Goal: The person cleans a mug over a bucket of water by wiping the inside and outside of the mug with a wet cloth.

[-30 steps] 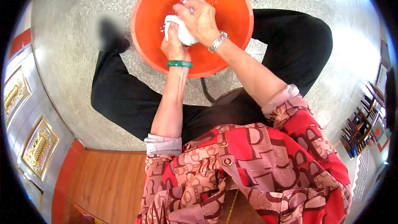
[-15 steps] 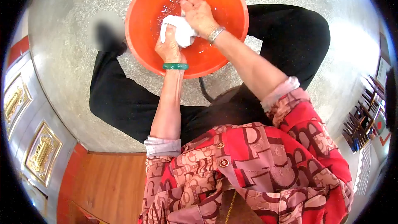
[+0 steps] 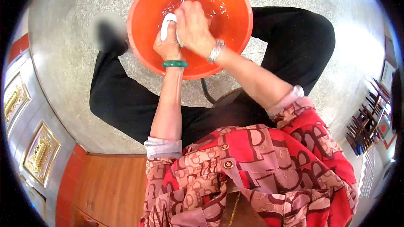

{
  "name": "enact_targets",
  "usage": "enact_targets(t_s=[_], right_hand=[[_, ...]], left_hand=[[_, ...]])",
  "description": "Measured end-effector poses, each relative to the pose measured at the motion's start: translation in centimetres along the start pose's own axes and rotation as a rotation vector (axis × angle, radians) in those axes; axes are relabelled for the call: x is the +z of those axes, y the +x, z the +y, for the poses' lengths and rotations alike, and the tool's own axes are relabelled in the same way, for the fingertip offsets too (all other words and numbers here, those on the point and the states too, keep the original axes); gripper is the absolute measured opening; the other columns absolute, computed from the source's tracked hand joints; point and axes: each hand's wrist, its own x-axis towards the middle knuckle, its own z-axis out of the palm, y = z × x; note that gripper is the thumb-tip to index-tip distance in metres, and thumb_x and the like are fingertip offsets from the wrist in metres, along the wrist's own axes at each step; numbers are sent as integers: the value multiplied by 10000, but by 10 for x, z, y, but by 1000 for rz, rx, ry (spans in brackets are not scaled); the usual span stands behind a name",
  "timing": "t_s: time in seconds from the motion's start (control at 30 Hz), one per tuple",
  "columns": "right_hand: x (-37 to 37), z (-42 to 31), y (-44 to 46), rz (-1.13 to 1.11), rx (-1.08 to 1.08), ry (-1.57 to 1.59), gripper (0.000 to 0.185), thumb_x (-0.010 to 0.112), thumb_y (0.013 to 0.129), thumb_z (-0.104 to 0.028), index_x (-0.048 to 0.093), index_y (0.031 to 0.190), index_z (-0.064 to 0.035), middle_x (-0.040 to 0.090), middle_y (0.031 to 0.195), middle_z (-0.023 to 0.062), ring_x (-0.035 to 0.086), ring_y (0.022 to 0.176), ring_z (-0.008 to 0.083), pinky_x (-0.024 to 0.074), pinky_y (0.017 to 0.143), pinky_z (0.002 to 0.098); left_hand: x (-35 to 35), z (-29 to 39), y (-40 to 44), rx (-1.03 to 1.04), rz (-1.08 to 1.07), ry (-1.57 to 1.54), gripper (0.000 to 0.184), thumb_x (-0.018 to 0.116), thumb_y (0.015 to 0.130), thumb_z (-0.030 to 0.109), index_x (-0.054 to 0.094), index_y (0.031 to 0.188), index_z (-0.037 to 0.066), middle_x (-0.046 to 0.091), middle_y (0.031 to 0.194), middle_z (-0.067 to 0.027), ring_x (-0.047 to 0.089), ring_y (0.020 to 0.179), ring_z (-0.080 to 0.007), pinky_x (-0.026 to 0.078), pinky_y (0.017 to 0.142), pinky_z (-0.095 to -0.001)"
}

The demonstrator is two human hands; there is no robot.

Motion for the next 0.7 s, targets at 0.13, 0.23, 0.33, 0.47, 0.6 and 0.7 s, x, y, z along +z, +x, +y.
enact_targets(t_s=[0.13,0.23,0.33,0.47,0.6,0.7], right_hand=[[-9,-5,17,-181,314,34,122,452,827,-126,499,865,-20,523,832,198,515,781,369,421,703,452],[-4,54,17,-462,515,232,126,493,811,-121,542,879,-26,576,853,166,572,802,270,462,686,391],[2,70,2,-413,1038,1171,131,516,844,-183,558,877,-62,559,831,-1,545,770,95,468,658,260],[-13,44,17,-372,1015,1080,137,535,838,-187,555,871,-56,559,817,5,535,747,104,458,652,249],[-22,32,19,-206,941,1001,185,533,838,-207,572,759,-45,542,704,18,504,641,124,438,568,286],[-16,34,17,-118,988,914,202,550,832,-216,573,749,-33,549,685,21,501,629,115,431,558,281]], left_hand=[[2,-1,-7,-54,-15,-15,226,664,757,127,619,920,-23,624,845,-50,588,718,-132,481,632,-268],[5,7,-13,-171,-133,-81,294,611,776,209,576,987,7,611,876,-45,588,776,-149,485,677,-291],[1,11,-5,-285,-330,-63,540,448,793,461,442,1187,90,558,1065,-37,554,973,-203,470,801,-382],[6,27,-8,-371,-427,-176,536,435,816,466,440,1195,87,531,1142,-55,534,1034,-214,476,818,-368],[9,26,-10,-396,-431,-177,548,407,833,484,428,1209,87,517,1173,-68,526,1052,-239,475,821,-409],[9,34,-12,-441,-468,-77,528,389,849,465,413,1224,94,495,1206,-81,511,1076,-264,467,820,-477]])
